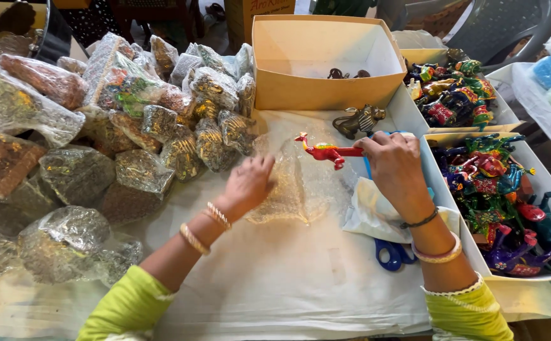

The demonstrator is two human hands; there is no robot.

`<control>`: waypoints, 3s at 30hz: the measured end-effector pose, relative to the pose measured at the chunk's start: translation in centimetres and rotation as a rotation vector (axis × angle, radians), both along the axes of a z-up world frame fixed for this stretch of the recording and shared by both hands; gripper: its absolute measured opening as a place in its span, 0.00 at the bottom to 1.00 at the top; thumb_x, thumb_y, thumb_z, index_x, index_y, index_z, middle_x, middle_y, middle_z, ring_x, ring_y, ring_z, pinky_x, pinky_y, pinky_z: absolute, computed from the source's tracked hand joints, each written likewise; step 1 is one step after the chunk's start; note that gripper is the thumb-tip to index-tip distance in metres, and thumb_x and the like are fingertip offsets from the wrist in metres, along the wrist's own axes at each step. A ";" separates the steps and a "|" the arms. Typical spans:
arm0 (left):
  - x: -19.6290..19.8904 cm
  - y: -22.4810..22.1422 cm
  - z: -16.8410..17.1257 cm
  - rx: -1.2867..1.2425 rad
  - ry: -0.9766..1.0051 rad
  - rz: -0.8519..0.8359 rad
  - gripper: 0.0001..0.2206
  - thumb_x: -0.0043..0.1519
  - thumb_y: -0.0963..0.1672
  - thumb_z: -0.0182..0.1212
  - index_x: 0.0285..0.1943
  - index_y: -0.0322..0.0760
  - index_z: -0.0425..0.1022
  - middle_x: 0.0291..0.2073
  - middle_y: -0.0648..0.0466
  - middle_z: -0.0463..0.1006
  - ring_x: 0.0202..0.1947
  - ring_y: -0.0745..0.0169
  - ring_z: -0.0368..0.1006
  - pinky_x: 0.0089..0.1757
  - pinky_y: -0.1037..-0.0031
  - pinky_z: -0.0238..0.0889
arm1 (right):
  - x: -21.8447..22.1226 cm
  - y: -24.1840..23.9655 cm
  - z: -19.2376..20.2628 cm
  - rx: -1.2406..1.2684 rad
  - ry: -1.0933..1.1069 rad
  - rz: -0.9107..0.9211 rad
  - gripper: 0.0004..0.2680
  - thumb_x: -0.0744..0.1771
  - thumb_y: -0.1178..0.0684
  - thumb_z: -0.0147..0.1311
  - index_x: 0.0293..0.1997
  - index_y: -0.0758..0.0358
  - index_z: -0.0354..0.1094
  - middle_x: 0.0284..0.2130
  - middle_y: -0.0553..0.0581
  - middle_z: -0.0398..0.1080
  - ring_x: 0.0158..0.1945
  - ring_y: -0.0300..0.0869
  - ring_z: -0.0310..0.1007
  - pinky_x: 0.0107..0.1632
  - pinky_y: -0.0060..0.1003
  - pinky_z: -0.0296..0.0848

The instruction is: The person wraps a small, red decorative figurine in bubble wrap. They fold the plastic around the object and secure it by hand, then place the wrapped item onto a pile of similarly wrapped items.

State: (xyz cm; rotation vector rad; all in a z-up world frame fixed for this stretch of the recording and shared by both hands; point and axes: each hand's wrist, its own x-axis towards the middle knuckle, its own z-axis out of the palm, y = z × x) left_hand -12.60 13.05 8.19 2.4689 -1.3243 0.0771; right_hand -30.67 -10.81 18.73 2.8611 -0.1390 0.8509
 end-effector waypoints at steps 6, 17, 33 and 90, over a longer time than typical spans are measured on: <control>-4.8 3.2 0.4 0.188 0.055 -0.050 0.24 0.58 0.53 0.67 0.52 0.29 0.69 0.48 0.41 0.72 0.48 0.39 0.73 0.43 0.56 0.71 | 3.3 0.6 -2.8 0.112 0.209 0.111 0.05 0.67 0.53 0.55 0.44 0.48 0.76 0.33 0.52 0.71 0.40 0.49 0.72 0.42 0.45 0.68; -4.8 5.5 0.6 0.202 0.112 -0.046 0.18 0.63 0.53 0.61 0.46 0.34 0.73 0.40 0.42 0.76 0.43 0.41 0.77 0.42 0.55 0.71 | 7.7 1.4 -9.4 0.262 0.266 0.355 0.08 0.64 0.58 0.57 0.44 0.51 0.76 0.39 0.50 0.75 0.48 0.50 0.71 0.53 0.46 0.66; 4.7 2.7 -0.6 0.058 -0.042 0.080 0.08 0.61 0.42 0.60 0.46 0.31 0.72 0.41 0.42 0.75 0.43 0.42 0.77 0.42 0.56 0.71 | 7.0 2.8 -9.5 0.257 0.138 0.422 0.08 0.64 0.59 0.58 0.45 0.51 0.76 0.38 0.50 0.74 0.48 0.48 0.71 0.61 0.47 0.61; 5.2 4.3 0.4 -0.356 0.648 -0.369 0.09 0.57 0.34 0.61 0.40 0.36 0.82 0.36 0.55 0.83 0.42 0.64 0.76 0.44 0.73 0.70 | 7.1 -2.2 -10.1 0.644 -0.029 0.318 0.29 0.58 0.53 0.71 0.65 0.58 0.59 0.58 0.67 0.55 0.63 0.62 0.54 0.64 0.52 0.59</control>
